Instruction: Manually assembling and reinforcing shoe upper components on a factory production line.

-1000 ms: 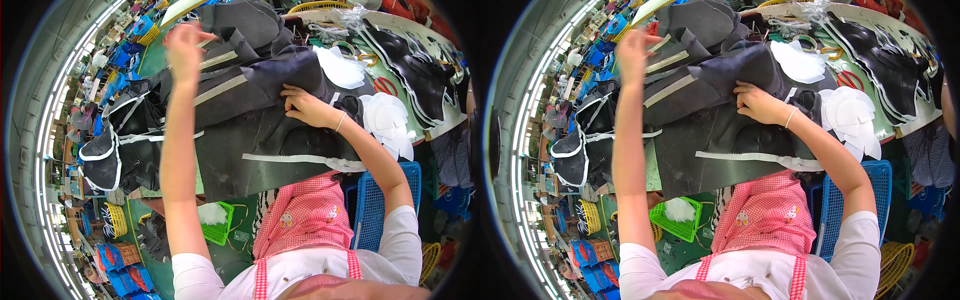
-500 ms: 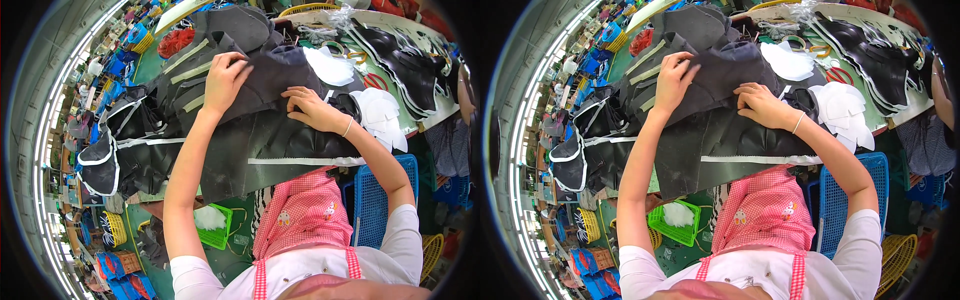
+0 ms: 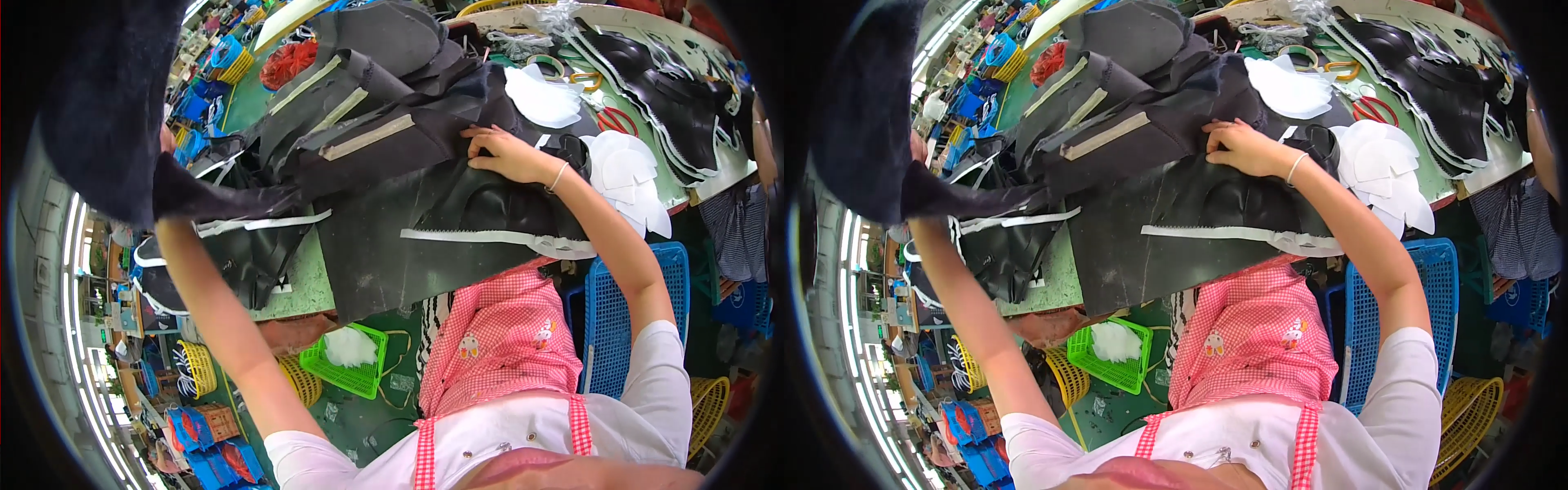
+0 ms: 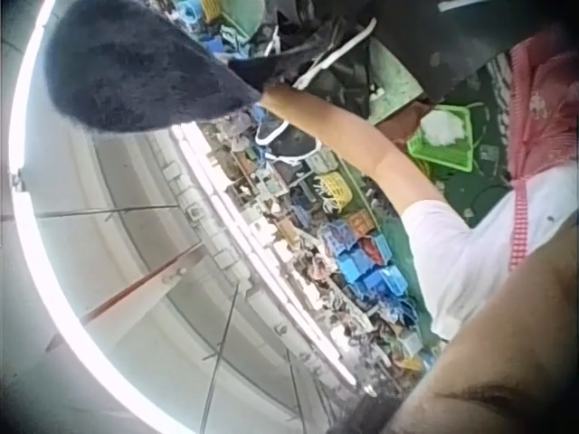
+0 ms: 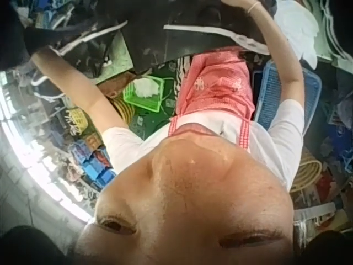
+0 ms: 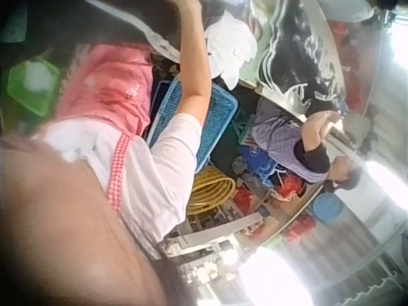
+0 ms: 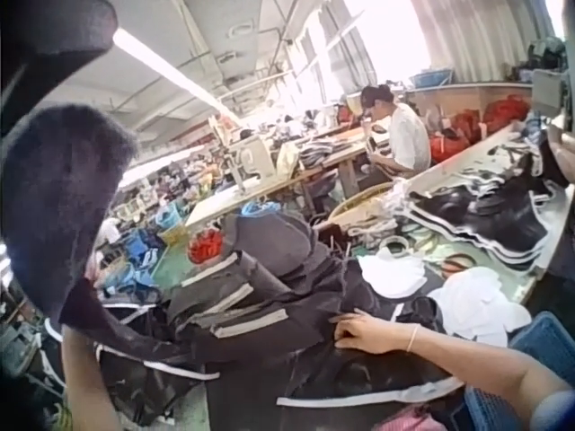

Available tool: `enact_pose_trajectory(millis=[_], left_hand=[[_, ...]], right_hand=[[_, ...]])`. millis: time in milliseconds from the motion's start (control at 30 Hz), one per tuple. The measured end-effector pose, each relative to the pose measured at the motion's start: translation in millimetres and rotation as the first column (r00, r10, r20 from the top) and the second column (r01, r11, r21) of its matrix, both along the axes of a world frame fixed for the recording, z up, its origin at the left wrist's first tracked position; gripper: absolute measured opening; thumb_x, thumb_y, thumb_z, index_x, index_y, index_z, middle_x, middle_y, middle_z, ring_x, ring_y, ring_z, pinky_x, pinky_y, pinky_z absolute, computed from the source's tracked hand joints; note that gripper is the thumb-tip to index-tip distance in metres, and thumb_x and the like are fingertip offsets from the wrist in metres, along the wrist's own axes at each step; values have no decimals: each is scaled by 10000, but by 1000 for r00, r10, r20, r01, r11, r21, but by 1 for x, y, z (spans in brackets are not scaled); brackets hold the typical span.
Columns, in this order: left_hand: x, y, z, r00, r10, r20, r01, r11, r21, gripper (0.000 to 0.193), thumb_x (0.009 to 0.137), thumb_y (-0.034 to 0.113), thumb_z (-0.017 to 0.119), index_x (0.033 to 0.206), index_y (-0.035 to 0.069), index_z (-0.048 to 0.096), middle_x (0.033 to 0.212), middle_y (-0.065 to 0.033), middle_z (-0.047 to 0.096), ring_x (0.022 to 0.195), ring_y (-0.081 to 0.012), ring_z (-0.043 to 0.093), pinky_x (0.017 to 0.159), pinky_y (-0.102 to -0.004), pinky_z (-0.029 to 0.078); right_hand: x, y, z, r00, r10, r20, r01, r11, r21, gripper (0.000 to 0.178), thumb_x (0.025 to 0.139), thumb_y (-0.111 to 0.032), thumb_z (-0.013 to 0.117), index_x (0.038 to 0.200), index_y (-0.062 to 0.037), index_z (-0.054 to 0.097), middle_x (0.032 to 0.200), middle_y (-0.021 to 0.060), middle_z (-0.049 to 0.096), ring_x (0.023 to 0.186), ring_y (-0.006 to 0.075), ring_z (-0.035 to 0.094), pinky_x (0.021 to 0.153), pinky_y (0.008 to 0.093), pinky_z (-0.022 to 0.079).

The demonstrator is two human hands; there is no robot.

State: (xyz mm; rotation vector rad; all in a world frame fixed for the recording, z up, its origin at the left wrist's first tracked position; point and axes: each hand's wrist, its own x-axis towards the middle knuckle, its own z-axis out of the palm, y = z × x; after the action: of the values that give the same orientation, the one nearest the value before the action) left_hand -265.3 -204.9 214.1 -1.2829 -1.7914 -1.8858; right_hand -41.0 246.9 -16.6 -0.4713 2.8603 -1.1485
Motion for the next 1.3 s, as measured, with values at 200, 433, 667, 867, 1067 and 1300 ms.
enact_pose_trajectory(millis=[200, 433, 667, 867, 1067, 1300], left_hand=[[188, 132, -57, 926, 256, -278, -378, 636, -673, 385, 895, 339, 712, 723, 0, 650, 595, -81, 520, 579, -121, 453, 544, -328, 383], [220, 205, -249, 941, -13, -337, -254, 631, -733, 317, 886, 388, 661, 963, 83, 620, 781, -129, 632, 773, -325, 640, 642, -435, 506], [210, 124, -208, 838, 247, -486, -522, 618, -587, 365, 812, 221, 732, 1130, 83, 620, 994, -97, 624, 966, -307, 573, 845, -424, 454], [191, 66, -226, 850, 515, -110, -395, 486, -780, 283, 879, 284, 706, 1006, 34, 675, 837, -100, 626, 779, -294, 586, 711, -393, 461], [206, 85, -221, 811, 454, 370, -132, 758, -639, 251, 948, 227, 661, 862, -9, 669, 694, -33, 611, 658, -57, 533, 621, -242, 429], [277, 136, -164, 774, 251, 582, 31, 902, -430, 161, 932, 121, 690, 960, -37, 701, 737, 35, 631, 702, -3, 513, 626, -187, 417]], right_hand=[[95, -27, 76, 970, 242, -27, -243, 955, -172, 193, 915, -172, 649, 1009, -4, 637, 955, 161, 694, 901, 309, 669, 794, 388, 523], [155, -69, 137, 682, 609, 405, -552, 792, -260, 205, 931, -243, 636, 1027, -63, 615, 775, 137, 668, 698, 334, 665, 637, 401, 520], [163, -53, 144, 909, 124, 398, -10, 961, -277, 135, 875, -46, 680, 979, -4, 604, 773, 98, 689, 682, 198, 685, 652, 272, 511], [147, -83, 117, 859, 186, 476, 76, 874, -479, 129, 893, -35, 673, 978, 25, 596, 781, 72, 659, 715, 99, 627, 684, 239, 493], [149, -100, 106, 850, 293, 438, -33, 860, -510, 149, 883, -63, 706, 990, 12, 634, 851, 90, 700, 759, 161, 691, 725, 274, 543], [139, -126, 99, 986, -152, 74, 168, 831, -531, 120, 842, -49, 743, 938, -17, 679, 815, 56, 695, 736, 113, 680, 697, 241, 536]])
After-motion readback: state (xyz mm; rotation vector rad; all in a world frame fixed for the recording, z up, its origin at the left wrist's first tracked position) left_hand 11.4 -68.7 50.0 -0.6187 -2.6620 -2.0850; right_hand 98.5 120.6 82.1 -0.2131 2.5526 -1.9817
